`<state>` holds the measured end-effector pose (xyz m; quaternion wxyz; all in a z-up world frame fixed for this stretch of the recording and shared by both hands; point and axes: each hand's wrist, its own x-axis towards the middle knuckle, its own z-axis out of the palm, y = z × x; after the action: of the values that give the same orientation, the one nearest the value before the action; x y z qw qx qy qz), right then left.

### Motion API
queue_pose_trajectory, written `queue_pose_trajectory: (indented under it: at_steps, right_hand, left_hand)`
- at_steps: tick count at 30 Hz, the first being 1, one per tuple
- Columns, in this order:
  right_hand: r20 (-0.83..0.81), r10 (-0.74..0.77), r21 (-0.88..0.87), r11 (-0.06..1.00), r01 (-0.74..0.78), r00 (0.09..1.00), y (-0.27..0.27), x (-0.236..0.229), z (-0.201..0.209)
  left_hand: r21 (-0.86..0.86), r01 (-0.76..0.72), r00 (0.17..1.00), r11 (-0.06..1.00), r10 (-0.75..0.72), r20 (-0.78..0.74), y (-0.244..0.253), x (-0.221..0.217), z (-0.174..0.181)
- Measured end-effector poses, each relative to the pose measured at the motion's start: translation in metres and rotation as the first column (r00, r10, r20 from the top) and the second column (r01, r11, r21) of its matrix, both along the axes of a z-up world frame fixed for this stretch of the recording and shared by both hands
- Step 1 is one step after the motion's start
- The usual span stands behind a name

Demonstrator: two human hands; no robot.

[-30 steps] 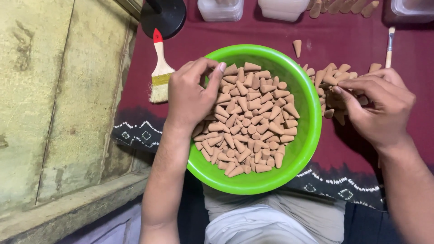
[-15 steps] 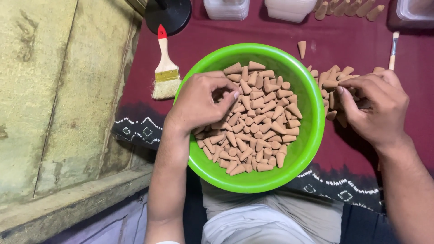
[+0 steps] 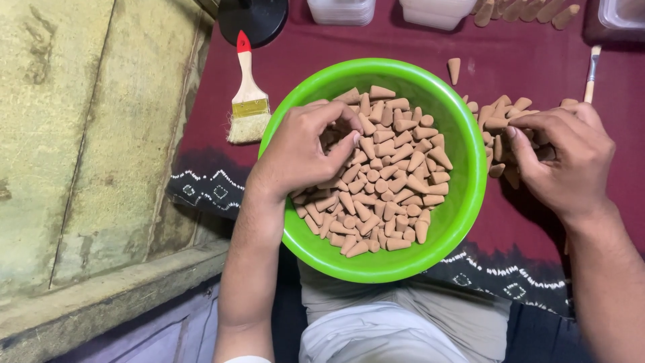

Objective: Sorting and inspecting small incense cones in a green plastic bowl on a low table.

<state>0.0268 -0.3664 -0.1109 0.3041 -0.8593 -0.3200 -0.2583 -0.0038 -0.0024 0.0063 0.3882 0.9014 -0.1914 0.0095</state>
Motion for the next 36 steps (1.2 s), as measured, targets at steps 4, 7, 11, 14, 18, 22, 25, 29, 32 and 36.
queue_pose_trajectory:
  at_steps: [4, 7, 11, 14, 18, 22, 25, 29, 32, 36]
  right_hand:
    - [0.0, 0.007, 0.0, 1.0, -0.007, 1.0, -0.001, 0.001, -0.002]
    - [0.0, 0.002, -0.003, 1.0, -0.002, 1.0, -0.001, 0.001, -0.002]
    - [-0.004, 0.003, 0.008, 1.0, -0.003, 1.0, 0.0, 0.001, -0.002]
    - [0.0, 0.007, 0.007, 1.0, -0.007, 1.0, 0.0, 0.001, 0.0]
    - [-0.003, 0.016, 0.014, 1.0, -0.016, 1.0, 0.001, 0.0, 0.002]
    - [0.001, 0.022, 0.011, 1.0, -0.023, 1.0, 0.001, 0.0, 0.002]
    - [0.016, 0.031, 0.022, 0.999, -0.032, 0.999, 0.002, 0.0, 0.002]
    - [0.006, 0.007, 0.026, 1.0, -0.008, 1.0, 0.007, -0.002, 0.007]
    - [-0.005, -0.005, 0.018, 1.0, 0.005, 1.0, 0.011, -0.003, 0.01]
    - [0.009, -0.001, 0.015, 1.0, 0.001, 1.0, 0.015, -0.004, 0.012]
  left_hand:
    - [-0.022, 0.03, 0.997, 0.999, -0.028, 0.076, -0.001, -0.002, 0.001]
    - [0.014, 0.039, 0.995, 0.999, -0.04, 0.093, 0.0, -0.001, -0.002]
    - [0.23, -0.023, 1.0, 0.973, 0.018, 0.024, 0.002, 0.001, -0.008]
    - [0.321, -0.021, 0.997, 0.947, 0.041, -0.058, -0.001, 0.001, -0.004]
    - [0.425, -0.005, 0.967, 0.905, 0.113, -0.23, -0.009, 0.0, 0.006]
    - [0.448, 0.027, 0.97, 0.893, 0.085, -0.227, -0.011, 0.0, 0.003]
    - [0.455, -0.01, 0.968, 0.891, 0.122, -0.219, -0.01, 0.001, 0.0]
    - [0.387, -0.023, 0.978, 0.922, 0.102, -0.184, -0.008, 0.001, 0.002]
    - [0.35, -0.035, 0.984, 0.936, 0.094, -0.154, -0.005, -0.001, 0.006]
    - [0.285, -0.036, 0.996, 0.958, 0.059, -0.072, -0.002, -0.003, 0.007]
